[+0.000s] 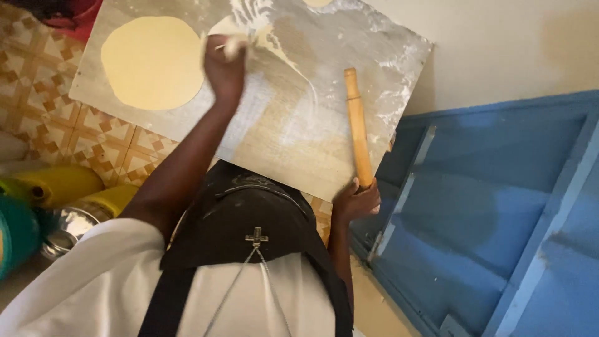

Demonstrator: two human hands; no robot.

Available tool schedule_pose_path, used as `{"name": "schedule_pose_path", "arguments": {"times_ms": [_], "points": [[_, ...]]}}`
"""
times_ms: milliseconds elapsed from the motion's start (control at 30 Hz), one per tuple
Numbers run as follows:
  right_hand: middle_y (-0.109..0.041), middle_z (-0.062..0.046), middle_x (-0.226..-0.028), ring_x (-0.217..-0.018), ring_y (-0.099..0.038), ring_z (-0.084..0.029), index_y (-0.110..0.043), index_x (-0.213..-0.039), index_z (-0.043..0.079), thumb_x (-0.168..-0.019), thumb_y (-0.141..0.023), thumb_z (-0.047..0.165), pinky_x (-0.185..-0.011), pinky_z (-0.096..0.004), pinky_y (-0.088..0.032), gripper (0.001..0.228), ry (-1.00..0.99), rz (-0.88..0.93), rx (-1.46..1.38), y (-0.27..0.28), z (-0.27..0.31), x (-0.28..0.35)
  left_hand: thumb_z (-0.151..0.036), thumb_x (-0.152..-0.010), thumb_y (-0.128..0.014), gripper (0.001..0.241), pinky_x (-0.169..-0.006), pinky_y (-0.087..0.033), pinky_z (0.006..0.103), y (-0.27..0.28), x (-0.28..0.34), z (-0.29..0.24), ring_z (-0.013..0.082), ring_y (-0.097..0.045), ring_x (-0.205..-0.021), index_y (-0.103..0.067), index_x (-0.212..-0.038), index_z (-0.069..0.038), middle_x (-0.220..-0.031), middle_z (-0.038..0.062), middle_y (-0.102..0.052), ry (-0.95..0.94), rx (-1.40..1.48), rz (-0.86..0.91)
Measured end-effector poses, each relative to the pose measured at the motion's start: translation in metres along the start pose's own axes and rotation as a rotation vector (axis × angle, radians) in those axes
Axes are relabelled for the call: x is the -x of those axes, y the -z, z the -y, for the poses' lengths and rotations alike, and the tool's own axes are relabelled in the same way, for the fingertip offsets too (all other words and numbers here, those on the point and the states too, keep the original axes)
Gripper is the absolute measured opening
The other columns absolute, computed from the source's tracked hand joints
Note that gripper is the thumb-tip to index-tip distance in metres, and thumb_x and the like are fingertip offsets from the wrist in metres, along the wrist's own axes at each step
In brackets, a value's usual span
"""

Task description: Rolling out dough balls into flat circles using a rolling pin and placing them on a heated pan.

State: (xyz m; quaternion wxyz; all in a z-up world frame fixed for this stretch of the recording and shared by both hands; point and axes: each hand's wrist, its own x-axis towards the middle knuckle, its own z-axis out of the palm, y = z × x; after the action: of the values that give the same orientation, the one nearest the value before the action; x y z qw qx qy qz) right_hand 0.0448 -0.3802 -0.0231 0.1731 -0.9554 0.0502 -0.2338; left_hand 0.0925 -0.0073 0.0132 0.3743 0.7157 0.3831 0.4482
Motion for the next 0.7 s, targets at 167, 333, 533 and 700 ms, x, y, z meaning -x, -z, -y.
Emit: {"name": "schedule_pose_path", "arguments": {"times_ms": [167, 333, 533, 700], "points": [[-0.056, -0.013, -0.094, -0.085, -0.054, -0.031, -0.054, -0.114, 0.006, -0.085, -0.054, 0.038, -0.076, -0.046, -0.035, 0.044, 0.007, -0.009, -0.030, 0.009, 0.011, -0.006, -0.017, -0.077, -0.068, 0.035, -0.084, -0.045, 0.0468, -0.050, 0.078, -0.022, 0.0383, -0.060, -0.094, -0.056, -0.110, -0.011, -0.100, 0.018, -0.064, 0.023, -0.113, 0.555], [-0.054, -0.013, -0.095, -0.087, -0.054, -0.030, -0.054, -0.116, 0.006, -0.090, -0.046, 0.047, -0.076, -0.044, -0.039, 0.049, 0.062, -0.022, 0.017, 0.002, -0.003, -0.004, -0.025, -0.075, -0.066, 0.024, -0.077, -0.047, 0.0354, -0.045, 0.152, 0.022, 0.0201, -0.064, -0.084, -0.064, -0.099, -0.024, -0.090, -0.001, -0.066, -0.542, -0.207, 0.954], [-0.054, -0.014, -0.099, -0.091, -0.053, -0.031, -0.052, -0.116, 0.005, -0.088, -0.049, 0.044, -0.081, -0.046, -0.037, 0.047, 0.014, 0.086, 0.000, 0.007, 0.001, -0.004, -0.019, -0.083, -0.055, 0.016, -0.084, -0.047, 0.0353, 0.023, 0.123, 0.069, 0.0213, -0.062, -0.096, -0.067, -0.093, -0.019, -0.099, 0.002, -0.067, -0.829, 0.167, 0.986], [-0.055, -0.019, -0.090, -0.083, -0.053, -0.037, -0.055, -0.109, 0.002, -0.078, -0.060, 0.031, -0.078, -0.050, -0.037, 0.042, 0.123, 0.033, -0.050, -0.007, -0.009, -0.002, -0.020, -0.088, -0.055, 0.020, -0.086, -0.047, 0.0343, 0.062, 0.076, 0.117, 0.0212, -0.062, -0.096, -0.066, -0.103, -0.013, -0.100, 0.005, -0.066, -0.718, -0.195, 0.785]]}}
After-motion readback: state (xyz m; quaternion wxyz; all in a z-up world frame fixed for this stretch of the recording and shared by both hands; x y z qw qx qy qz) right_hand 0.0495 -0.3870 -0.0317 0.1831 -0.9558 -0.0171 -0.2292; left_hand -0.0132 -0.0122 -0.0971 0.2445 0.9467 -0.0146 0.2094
